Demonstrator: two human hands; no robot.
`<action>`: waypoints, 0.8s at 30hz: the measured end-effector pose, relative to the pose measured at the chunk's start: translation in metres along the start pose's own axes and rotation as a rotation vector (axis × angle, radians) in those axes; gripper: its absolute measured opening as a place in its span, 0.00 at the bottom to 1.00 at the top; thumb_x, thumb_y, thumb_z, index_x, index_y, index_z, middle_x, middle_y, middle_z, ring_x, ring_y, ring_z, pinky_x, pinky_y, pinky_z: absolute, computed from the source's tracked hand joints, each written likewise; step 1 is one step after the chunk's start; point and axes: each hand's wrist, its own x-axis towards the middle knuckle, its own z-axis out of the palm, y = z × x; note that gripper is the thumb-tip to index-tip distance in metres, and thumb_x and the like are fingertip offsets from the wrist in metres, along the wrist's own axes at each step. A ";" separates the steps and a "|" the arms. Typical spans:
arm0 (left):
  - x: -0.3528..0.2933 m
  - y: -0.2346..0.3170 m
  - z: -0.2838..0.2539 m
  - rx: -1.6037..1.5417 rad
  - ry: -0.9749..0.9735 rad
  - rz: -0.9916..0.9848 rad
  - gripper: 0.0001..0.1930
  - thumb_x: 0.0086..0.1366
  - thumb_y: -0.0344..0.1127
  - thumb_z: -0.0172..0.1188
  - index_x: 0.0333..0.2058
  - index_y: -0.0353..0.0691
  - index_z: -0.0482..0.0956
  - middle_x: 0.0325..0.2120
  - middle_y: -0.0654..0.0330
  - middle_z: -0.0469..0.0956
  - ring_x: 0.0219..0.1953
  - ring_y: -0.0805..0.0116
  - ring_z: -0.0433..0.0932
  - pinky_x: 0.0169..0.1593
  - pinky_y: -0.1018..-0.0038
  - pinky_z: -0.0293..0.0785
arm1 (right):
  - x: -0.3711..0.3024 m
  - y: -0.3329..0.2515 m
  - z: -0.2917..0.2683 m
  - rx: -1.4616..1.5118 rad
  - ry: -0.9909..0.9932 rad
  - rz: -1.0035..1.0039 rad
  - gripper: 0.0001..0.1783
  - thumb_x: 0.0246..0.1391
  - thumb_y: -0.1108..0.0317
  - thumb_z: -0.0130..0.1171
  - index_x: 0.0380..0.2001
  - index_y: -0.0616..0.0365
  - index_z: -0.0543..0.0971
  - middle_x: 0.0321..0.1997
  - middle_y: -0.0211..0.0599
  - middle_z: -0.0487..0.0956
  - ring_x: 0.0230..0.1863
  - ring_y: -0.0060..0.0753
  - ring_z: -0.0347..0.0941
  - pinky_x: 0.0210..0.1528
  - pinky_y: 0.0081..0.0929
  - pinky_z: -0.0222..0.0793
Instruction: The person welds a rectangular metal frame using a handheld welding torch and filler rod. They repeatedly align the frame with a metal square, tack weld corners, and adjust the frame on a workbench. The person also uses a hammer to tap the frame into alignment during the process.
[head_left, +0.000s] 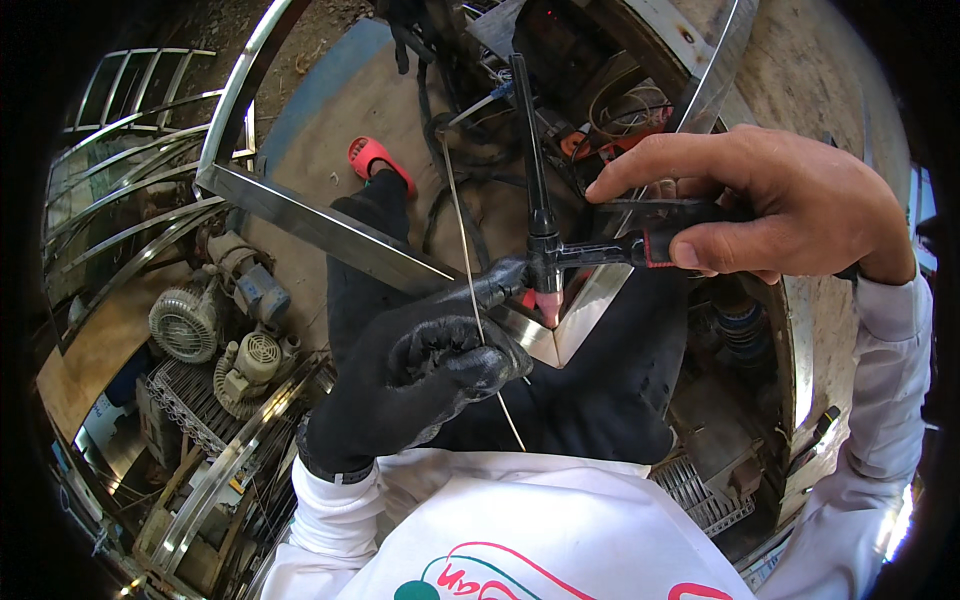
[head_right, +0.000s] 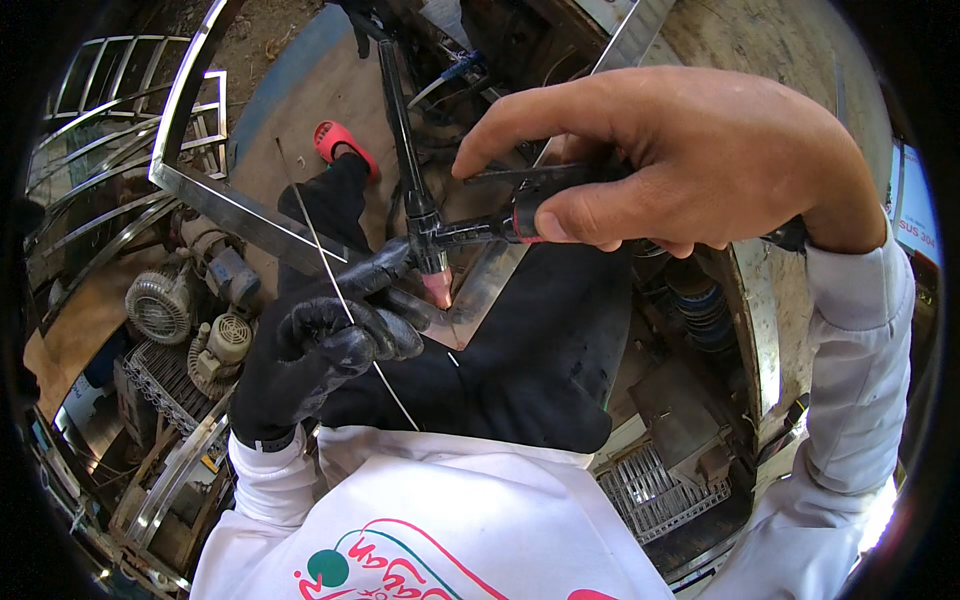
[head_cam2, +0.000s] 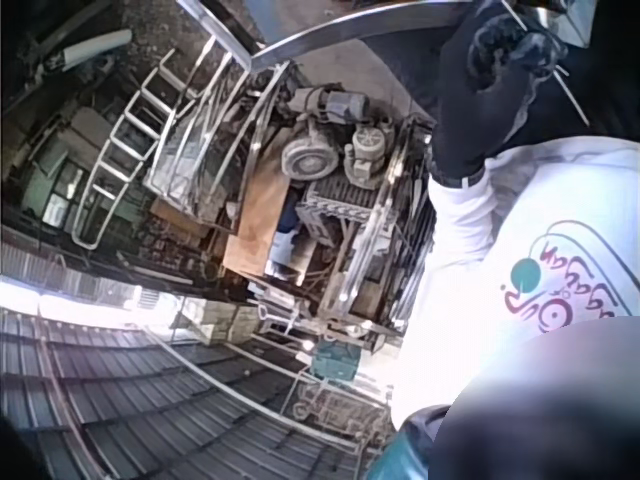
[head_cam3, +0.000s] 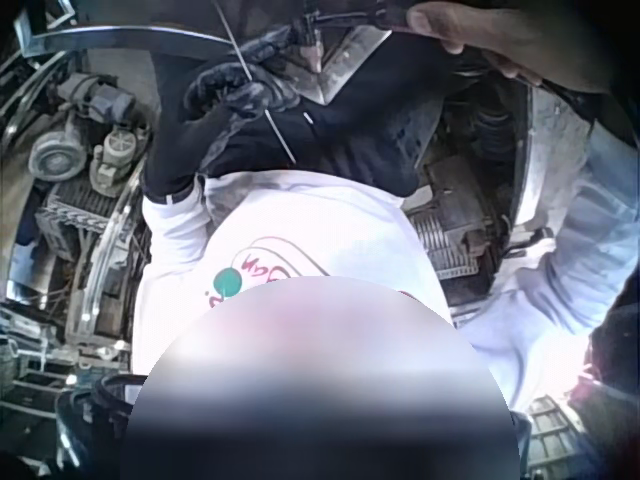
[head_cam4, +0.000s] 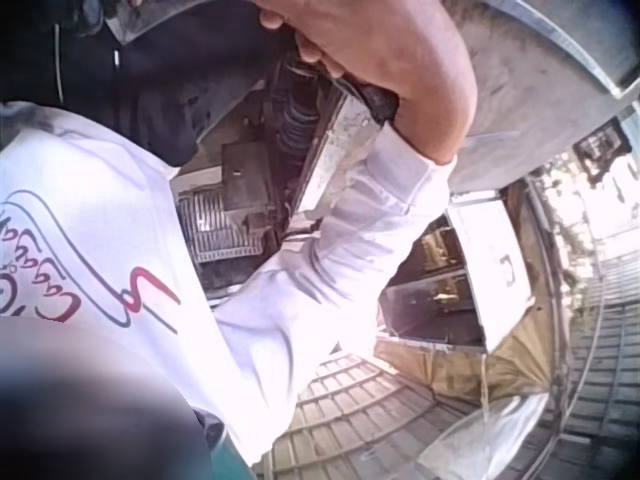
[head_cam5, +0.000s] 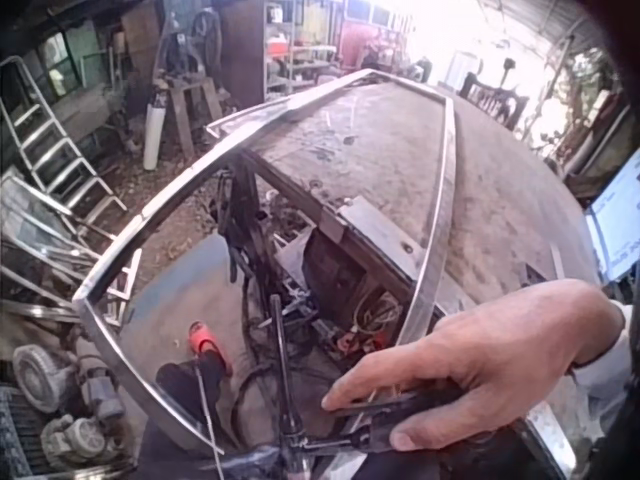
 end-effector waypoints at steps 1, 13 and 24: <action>0.000 0.000 0.000 0.015 0.007 0.002 0.20 0.70 0.25 0.63 0.59 0.28 0.76 0.42 0.59 0.84 0.42 0.76 0.80 0.48 0.77 0.78 | 0.000 0.000 -0.001 0.019 -0.014 0.029 0.30 0.61 0.66 0.64 0.66 0.59 0.73 0.50 0.44 0.83 0.34 0.32 0.83 0.37 0.32 0.76; 0.002 0.002 -0.002 0.063 0.005 0.049 0.18 0.69 0.26 0.63 0.56 0.27 0.78 0.42 0.59 0.84 0.42 0.77 0.79 0.49 0.77 0.78 | 0.004 0.005 -0.006 0.036 -0.057 0.010 0.30 0.62 0.63 0.64 0.66 0.59 0.73 0.49 0.48 0.83 0.36 0.35 0.86 0.39 0.35 0.79; 0.002 0.003 0.007 -0.009 0.151 -0.017 0.09 0.69 0.31 0.64 0.44 0.32 0.82 0.34 0.57 0.83 0.29 0.78 0.73 0.34 0.79 0.69 | 0.012 0.029 0.000 -0.087 0.023 -0.265 0.32 0.60 0.68 0.63 0.67 0.62 0.71 0.53 0.49 0.82 0.36 0.33 0.86 0.41 0.31 0.80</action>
